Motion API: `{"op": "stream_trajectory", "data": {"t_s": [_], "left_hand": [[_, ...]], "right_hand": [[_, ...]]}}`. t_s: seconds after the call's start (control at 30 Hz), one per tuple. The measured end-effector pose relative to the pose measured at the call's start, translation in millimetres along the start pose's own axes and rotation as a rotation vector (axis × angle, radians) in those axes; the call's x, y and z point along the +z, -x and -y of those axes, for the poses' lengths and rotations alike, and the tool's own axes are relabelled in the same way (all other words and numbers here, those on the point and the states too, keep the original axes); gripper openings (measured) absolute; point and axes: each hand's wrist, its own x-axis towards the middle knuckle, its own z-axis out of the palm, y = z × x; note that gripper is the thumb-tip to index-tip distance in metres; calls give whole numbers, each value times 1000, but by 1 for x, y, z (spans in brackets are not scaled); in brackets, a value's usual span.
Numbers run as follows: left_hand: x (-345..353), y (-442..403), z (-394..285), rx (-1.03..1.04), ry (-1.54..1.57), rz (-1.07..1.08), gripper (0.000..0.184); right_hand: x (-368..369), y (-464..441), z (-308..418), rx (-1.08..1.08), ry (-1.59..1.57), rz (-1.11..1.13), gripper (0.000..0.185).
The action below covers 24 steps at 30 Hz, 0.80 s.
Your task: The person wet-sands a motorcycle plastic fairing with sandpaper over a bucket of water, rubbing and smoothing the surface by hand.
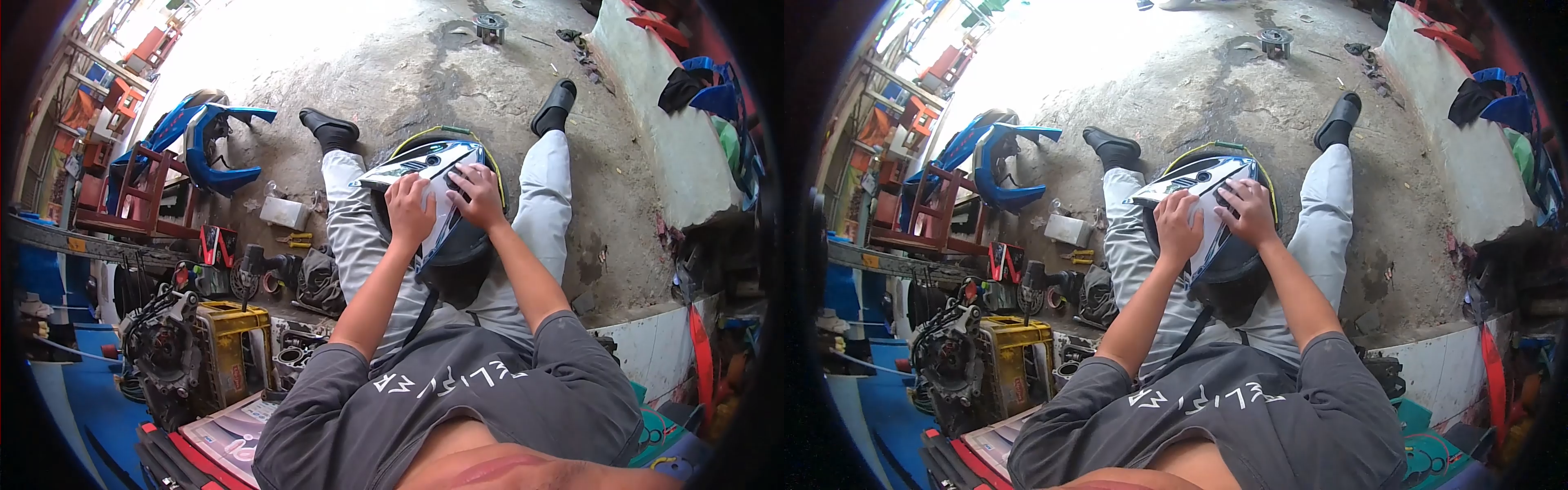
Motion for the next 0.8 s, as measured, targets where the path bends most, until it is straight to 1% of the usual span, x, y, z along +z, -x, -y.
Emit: {"op": "stream_trajectory", "data": {"t_s": [0.03,0.17,0.27,0.4,0.53,0.57,0.67,0.7,0.8], "left_hand": [[0,-1,-1,4,3,-3,31],[-1,-2,-2,-5,1,17,31],[-1,-1,0,4,3,4,31],[-1,-2,0,0,17,18,31],[0,0,1,-5,3,2,31],[-1,1,2,-9,2,0,31],[-1,1,0,-14,8,-5,31],[-1,1,0,-16,9,-2,31],[0,-2,1,-21,17,12,31]], "right_hand": [[-1,1,-1,-11,-22,7,43],[10,0,-7,228,90,-72,43],[13,1,-8,173,103,-78,44],[0,3,-3,76,105,-5,44],[10,-2,-3,233,45,-53,42],[12,-2,-4,202,59,-53,42],[0,-1,1,-5,44,17,44],[-2,1,1,-25,52,29,45],[4,0,-4,146,137,-9,46]]}}
